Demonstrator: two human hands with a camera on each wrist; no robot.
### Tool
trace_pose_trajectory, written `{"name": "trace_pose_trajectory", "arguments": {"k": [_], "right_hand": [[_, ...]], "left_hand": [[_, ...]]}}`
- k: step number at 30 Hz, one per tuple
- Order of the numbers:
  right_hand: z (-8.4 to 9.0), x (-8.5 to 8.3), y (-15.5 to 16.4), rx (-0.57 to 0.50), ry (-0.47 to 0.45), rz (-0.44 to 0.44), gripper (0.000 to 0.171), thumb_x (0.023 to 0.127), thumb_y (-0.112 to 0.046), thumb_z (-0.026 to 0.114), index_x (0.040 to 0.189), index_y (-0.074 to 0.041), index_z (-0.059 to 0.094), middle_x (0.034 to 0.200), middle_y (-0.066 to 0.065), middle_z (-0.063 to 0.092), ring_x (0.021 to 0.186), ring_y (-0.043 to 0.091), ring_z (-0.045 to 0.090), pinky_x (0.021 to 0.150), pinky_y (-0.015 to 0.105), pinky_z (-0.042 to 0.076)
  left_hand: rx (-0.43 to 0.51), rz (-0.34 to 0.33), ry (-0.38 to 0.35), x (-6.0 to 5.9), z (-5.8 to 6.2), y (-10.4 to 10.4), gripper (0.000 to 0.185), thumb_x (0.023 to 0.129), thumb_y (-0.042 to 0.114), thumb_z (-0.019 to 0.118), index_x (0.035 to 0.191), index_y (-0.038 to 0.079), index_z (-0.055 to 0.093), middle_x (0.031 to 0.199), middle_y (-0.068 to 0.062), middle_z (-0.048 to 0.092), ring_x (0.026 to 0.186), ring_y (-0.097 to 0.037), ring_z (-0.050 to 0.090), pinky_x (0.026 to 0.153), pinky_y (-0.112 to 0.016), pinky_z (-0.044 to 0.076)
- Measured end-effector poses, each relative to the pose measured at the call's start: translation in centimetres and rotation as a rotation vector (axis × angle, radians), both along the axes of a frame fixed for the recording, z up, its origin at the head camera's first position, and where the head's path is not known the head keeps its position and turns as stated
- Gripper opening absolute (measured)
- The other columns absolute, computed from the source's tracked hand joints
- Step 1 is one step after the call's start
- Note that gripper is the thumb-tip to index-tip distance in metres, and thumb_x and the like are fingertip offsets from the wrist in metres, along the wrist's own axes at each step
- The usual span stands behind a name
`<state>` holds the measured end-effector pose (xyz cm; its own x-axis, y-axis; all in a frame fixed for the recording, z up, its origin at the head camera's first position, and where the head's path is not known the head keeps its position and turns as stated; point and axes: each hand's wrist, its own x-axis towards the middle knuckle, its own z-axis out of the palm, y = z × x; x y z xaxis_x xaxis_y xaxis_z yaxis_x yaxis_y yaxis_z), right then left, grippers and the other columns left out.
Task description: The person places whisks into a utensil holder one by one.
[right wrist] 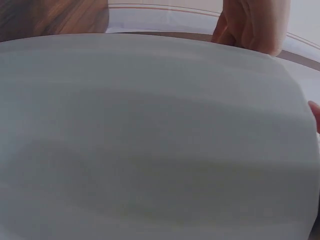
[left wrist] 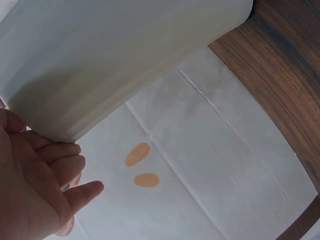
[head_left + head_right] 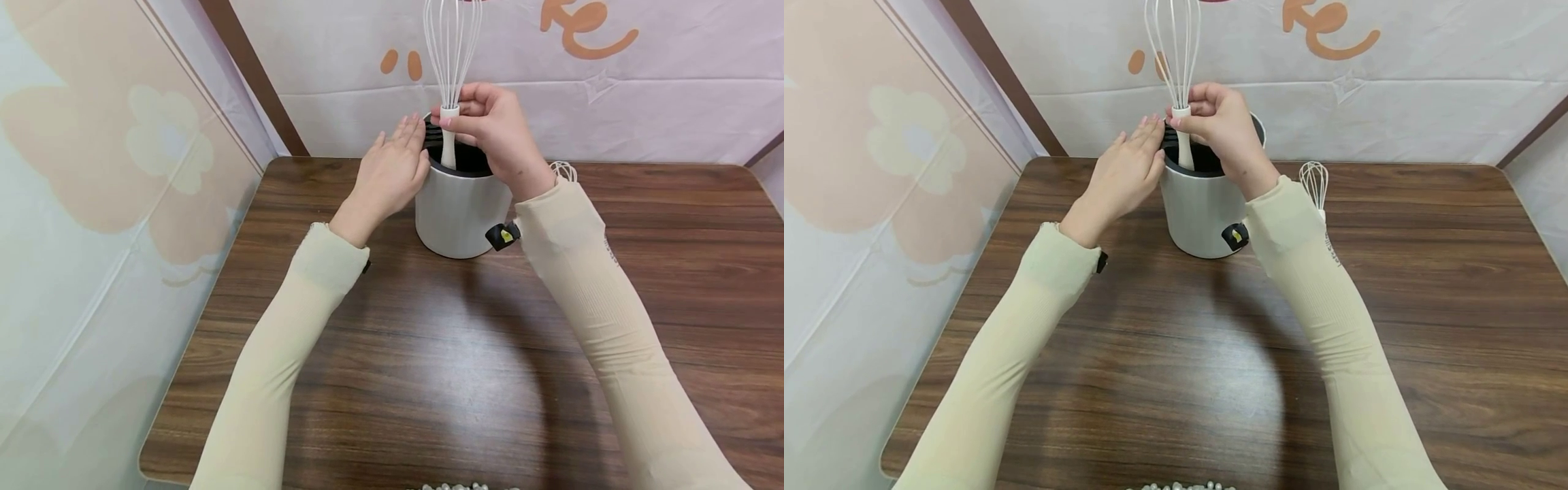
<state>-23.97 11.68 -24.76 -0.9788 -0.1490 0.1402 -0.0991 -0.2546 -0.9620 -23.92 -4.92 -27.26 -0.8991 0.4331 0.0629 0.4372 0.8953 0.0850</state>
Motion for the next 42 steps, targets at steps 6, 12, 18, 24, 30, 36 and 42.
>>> {"name": "trace_pose_trajectory", "arguments": {"k": [6,12,18,24,30,36,42], "right_hand": [[-0.15,0.05,-0.02,-0.016,-0.006,-0.015,0.025,0.079,0.015,0.065,0.103,0.009,0.061,0.084,0.012,0.07,0.083,0.018,0.068,0.076,0.024,0.053],[-0.11,0.12,-0.26,0.011,0.007,-0.026,0.038,0.077,0.015,0.066,0.114,0.011,0.058,0.082,0.008,0.07,0.081,0.015,0.067,0.071,0.022,0.053],[-0.23,0.17,-0.43,0.003,0.0,-0.028,0.037,0.076,0.014,0.067,0.112,0.012,0.058,0.082,0.008,0.069,0.08,0.013,0.066,0.071,0.022,0.053],[-0.17,0.26,-0.34,-0.007,-0.017,-0.063,0.036,0.076,0.014,0.067,0.11,0.007,0.059,0.088,0.012,0.069,0.081,0.014,0.066,0.072,0.021,0.053],[-0.12,0.43,-0.12,-0.01,-0.016,-0.082,0.037,0.075,0.014,0.068,0.11,0.005,0.059,0.091,0.013,0.068,0.083,0.015,0.066,0.071,0.02,0.052],[-0.13,0.6,-0.07,-0.07,-0.042,-0.059,0.035,0.076,0.016,0.066,0.108,0.004,0.059,0.093,0.015,0.066,0.086,0.019,0.065,0.074,0.024,0.053],[-0.02,0.97,-0.11,0.135,0.029,-0.084,0.057,0.075,0.007,0.072,0.128,0.002,0.052,0.111,0.014,0.061,0.102,0.024,0.06,0.085,0.024,0.048]], "left_hand": [[0.012,-0.008,0.006,0.04,-0.07,0.03,0.055,0.102,0.032,0.018,0.151,0.007,0.017,0.156,-0.004,0.012,0.142,-0.014,0.007,0.115,-0.041,0.011],[0.015,-0.009,0.002,0.12,-0.01,0.07,0.055,0.102,0.032,0.017,0.151,0.006,0.017,0.156,-0.004,0.011,0.142,-0.013,0.007,0.115,-0.04,0.01],[0.013,-0.011,-0.001,0.16,0.0,0.05,0.055,0.102,0.032,0.017,0.151,0.007,0.016,0.156,-0.004,0.011,0.142,-0.013,0.007,0.115,-0.04,0.01],[0.017,-0.014,0.005,0.17,-0.02,0.04,0.055,0.102,0.031,0.018,0.151,0.006,0.017,0.156,-0.004,0.012,0.143,-0.014,0.008,0.114,-0.042,0.012],[0.023,-0.01,-0.004,0.15,-0.02,0.04,0.055,0.102,0.031,0.019,0.151,0.006,0.017,0.156,-0.004,0.012,0.143,-0.013,0.007,0.115,-0.041,0.011],[0.024,-0.013,-0.006,0.02,-0.11,0.07,0.055,0.102,0.031,0.019,0.151,0.006,0.016,0.156,-0.004,0.011,0.143,-0.013,0.007,0.115,-0.04,0.01],[0.026,-0.019,-0.002,-0.04,-0.17,0.03,0.055,0.102,0.031,0.019,0.151,0.006,0.015,0.156,-0.004,0.011,0.143,-0.014,0.007,0.115,-0.04,0.009]]}}
